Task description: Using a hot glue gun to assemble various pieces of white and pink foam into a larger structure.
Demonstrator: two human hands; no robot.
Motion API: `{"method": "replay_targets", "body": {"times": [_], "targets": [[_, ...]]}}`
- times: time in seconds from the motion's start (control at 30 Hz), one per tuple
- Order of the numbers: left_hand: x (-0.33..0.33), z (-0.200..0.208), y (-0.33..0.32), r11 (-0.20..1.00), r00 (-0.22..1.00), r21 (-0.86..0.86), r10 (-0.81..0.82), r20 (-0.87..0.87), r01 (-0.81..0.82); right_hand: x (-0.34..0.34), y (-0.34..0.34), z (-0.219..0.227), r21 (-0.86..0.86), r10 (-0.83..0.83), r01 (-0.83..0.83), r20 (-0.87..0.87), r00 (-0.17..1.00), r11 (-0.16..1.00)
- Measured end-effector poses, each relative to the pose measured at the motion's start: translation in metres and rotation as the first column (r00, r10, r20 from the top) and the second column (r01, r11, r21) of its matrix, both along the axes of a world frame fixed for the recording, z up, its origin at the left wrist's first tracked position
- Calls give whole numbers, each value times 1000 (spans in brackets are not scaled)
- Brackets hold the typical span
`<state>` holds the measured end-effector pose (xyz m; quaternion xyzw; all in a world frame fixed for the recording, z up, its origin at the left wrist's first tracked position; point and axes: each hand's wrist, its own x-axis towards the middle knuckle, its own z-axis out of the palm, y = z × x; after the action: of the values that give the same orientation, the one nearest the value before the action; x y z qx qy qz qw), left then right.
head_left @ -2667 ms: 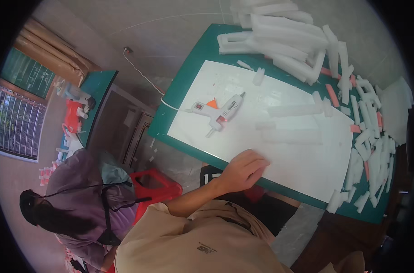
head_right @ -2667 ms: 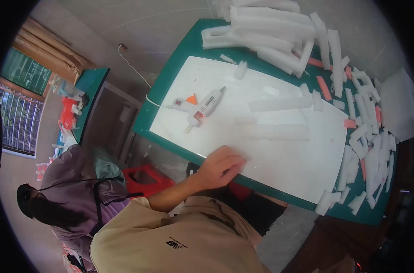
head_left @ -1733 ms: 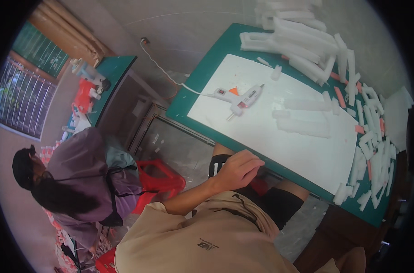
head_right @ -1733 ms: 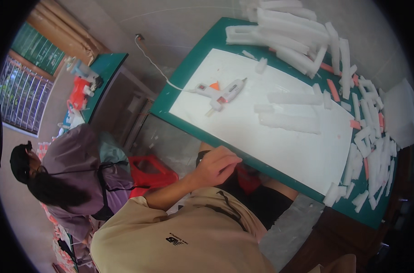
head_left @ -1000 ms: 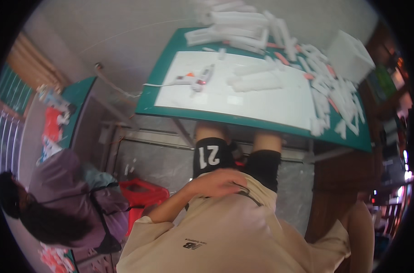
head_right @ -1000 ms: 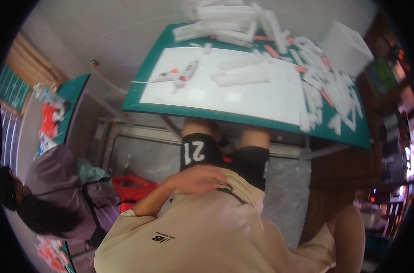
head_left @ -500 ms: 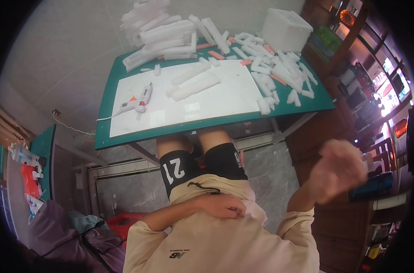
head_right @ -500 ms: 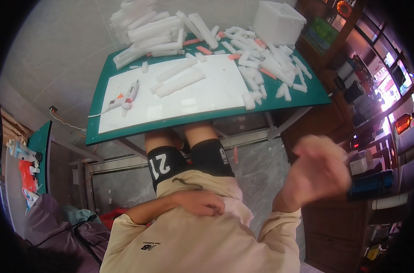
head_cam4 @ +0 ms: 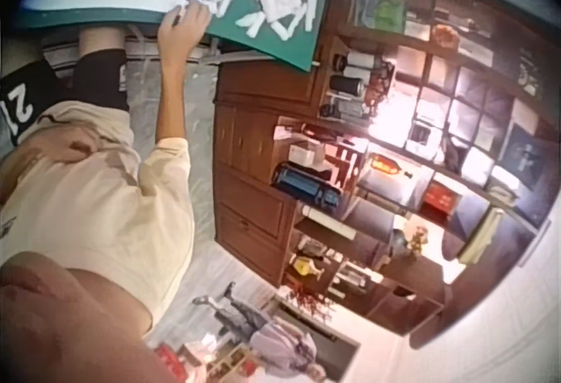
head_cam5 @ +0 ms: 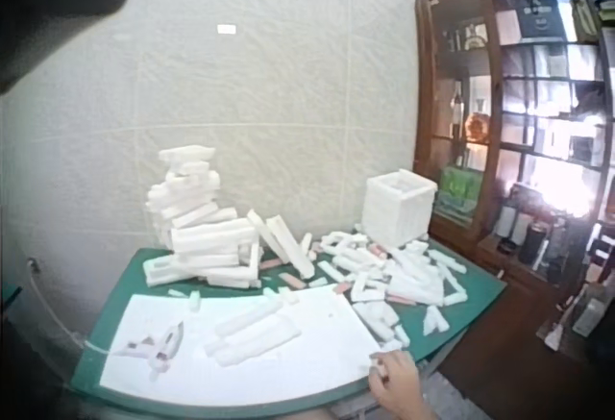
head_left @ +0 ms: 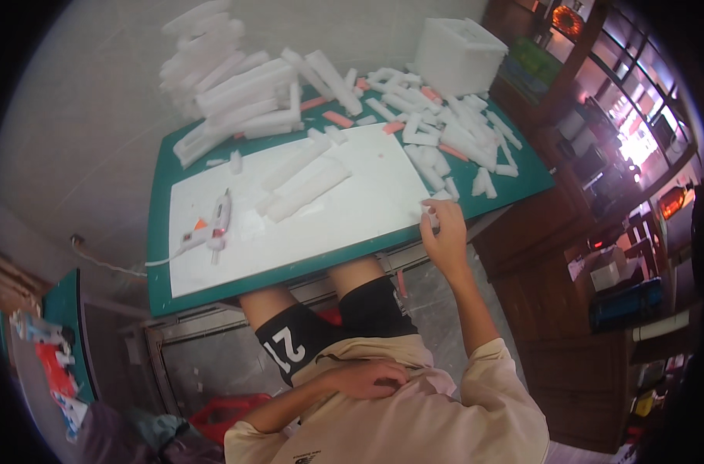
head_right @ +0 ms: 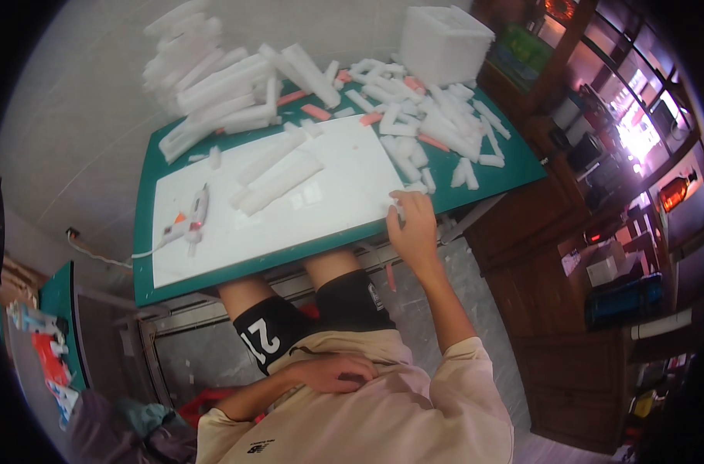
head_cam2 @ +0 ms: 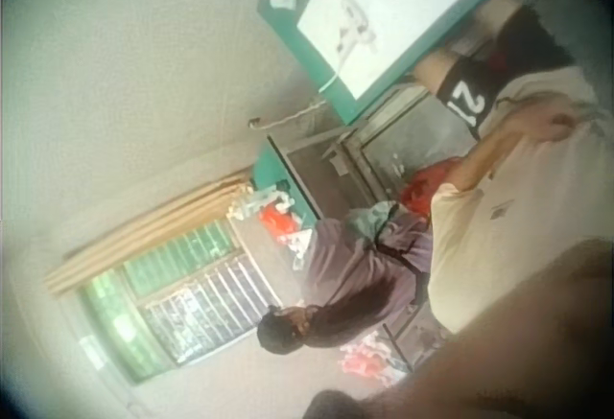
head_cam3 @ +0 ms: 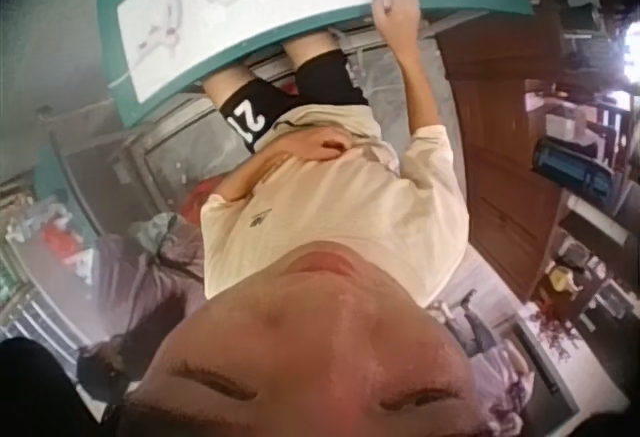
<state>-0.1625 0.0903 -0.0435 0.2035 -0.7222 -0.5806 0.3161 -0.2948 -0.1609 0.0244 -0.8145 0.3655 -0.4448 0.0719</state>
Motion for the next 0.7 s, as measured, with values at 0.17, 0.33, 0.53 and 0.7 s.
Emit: {"method": "replay_targets", "body": {"times": [0.17,0.33,0.53,0.7], "targets": [[24,1,-12,944,963,286,-218,157,167,-8,-17,-11,57,-217,218,-29,976,974],[42,-21,-25,941,952,186,-300,64,284,-18,-28,-24,140,-177,177,-15,984,974],[37,-1,-32,968,969,109,-213,-124,227,-14,-29,-20,311,-117,91,66,991,946],[60,-15,-34,960,971,170,-203,-127,223,-7,-32,-20,371,-126,65,144,982,926]]}}
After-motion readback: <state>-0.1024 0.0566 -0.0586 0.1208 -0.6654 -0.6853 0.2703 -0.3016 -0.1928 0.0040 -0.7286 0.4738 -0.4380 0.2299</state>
